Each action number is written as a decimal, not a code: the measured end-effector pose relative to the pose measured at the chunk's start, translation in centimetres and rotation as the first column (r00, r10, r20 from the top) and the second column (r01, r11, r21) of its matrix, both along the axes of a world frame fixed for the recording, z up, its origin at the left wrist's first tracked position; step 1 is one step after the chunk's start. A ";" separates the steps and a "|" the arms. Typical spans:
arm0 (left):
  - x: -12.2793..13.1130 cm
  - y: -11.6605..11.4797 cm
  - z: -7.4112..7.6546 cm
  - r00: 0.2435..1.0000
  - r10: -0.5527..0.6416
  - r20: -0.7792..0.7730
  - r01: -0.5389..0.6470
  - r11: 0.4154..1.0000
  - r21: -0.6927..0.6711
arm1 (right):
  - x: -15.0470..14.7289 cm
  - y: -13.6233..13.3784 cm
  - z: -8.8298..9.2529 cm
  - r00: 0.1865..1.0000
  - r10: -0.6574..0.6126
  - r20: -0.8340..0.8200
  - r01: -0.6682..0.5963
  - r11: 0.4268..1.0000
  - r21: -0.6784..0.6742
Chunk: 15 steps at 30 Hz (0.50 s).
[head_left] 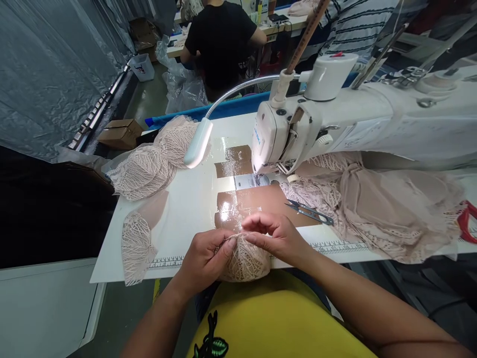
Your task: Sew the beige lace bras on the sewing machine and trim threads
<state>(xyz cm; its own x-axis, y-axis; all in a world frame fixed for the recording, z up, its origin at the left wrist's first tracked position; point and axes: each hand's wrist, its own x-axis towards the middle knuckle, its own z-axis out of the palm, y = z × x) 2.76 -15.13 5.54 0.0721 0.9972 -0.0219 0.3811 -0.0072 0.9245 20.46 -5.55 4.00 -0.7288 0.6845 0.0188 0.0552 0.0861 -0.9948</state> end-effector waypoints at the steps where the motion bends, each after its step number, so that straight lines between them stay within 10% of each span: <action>1: 0.1 0.0 -0.1 1.000 0.005 0.003 -0.005 1.000 -0.005 | 0.1 0.1 0.1 1.000 0.018 -0.001 -0.018 1.000 -0.010; 15: 1.0 1.7 -1.7 0.952 0.067 0.300 -0.050 0.997 -0.064 | 0.4 0.9 0.5 0.997 0.082 -0.010 -0.082 0.974 -0.211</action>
<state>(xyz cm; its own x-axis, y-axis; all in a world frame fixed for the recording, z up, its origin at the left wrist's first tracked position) 3.76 -13.45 3.84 0.0258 0.9977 -0.0631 0.0824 0.0608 0.9947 20.89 -4.70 4.54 -0.7828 0.6108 -0.1188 0.0551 -0.1221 -0.9910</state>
